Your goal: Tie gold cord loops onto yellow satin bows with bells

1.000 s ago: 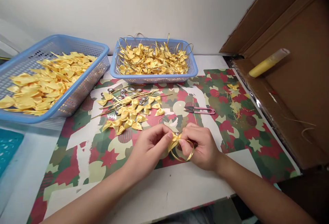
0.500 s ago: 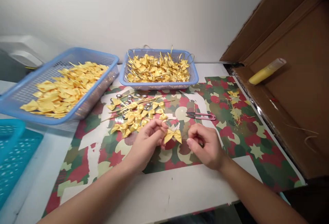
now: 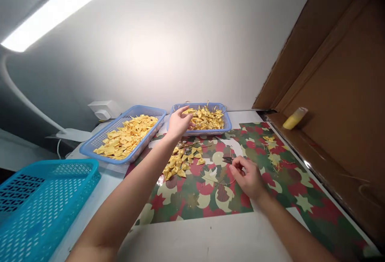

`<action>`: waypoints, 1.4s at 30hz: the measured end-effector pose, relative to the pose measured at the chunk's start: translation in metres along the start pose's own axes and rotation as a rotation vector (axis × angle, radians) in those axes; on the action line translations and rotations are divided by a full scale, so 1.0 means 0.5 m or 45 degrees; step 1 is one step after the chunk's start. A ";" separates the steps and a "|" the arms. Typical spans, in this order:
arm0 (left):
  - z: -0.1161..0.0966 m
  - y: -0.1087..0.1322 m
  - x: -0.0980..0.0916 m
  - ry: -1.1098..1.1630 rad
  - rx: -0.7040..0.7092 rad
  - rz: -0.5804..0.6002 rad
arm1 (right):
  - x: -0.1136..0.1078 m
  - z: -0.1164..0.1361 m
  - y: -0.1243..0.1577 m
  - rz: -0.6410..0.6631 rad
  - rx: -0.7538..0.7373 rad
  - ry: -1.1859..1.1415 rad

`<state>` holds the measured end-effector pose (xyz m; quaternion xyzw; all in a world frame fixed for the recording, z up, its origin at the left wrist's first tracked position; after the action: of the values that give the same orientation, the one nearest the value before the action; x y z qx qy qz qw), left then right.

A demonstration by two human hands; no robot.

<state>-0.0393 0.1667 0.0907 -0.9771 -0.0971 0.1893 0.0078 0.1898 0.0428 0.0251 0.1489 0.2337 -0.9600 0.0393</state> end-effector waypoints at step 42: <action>0.125 0.310 -0.024 -0.668 0.865 0.255 | 0.152 0.051 -0.066 0.768 0.318 0.352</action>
<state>-0.0443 0.0110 0.0290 -0.8424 0.0670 0.4522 0.2854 0.1059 0.0601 0.0383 0.3436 0.0632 -0.8971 0.2704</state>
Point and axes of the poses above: each hand's wrist, its own y-axis away from the middle knuckle, its own x-axis out of the palm, z = x × y, the point moved 6 cm from there along -y, towards the middle knuckle, and after that the axes turned 15 degrees about -y, right-handed, at the moved point
